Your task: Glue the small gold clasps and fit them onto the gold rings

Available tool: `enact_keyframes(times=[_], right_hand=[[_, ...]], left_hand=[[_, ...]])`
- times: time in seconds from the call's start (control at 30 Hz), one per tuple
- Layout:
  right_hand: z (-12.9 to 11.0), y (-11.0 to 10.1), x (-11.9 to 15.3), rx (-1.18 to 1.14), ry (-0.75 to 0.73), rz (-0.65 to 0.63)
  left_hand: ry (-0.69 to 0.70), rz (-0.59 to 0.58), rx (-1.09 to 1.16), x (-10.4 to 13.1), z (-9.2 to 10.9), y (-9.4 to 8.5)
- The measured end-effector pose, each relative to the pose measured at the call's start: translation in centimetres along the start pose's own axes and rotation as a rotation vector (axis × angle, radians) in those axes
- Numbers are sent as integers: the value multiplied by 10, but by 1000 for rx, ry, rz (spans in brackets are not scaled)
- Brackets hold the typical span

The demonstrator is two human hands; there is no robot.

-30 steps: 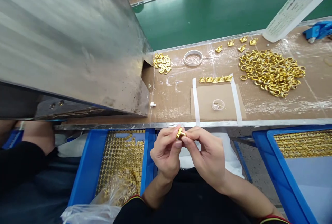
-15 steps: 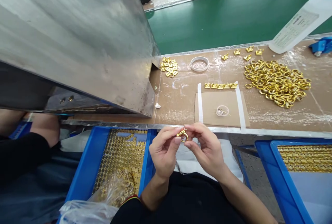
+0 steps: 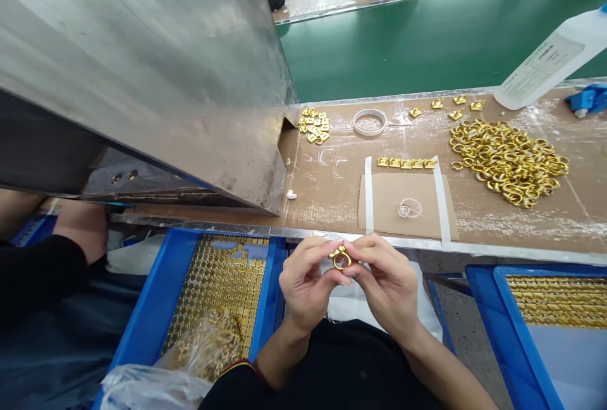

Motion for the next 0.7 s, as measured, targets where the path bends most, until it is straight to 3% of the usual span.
enact_keyframes(times=[0.47, 0.7], right_hand=[[-2, -4, -6, -165, 125, -43], [3, -6, 0, -122, 108, -6]], left_hand=[[83, -96, 89, -9, -6, -2], [16, -85, 45, -12, -5, 0]])
Point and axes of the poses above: each hand's wrist, its own x-axis away from the middle knuckle, its own y-axis out of the palm, z = x × y, the point moved 1 cm from there along -x, towards the middle knuckle, and after that the axes turned 5 degrees about x, right-handed, at the moved point
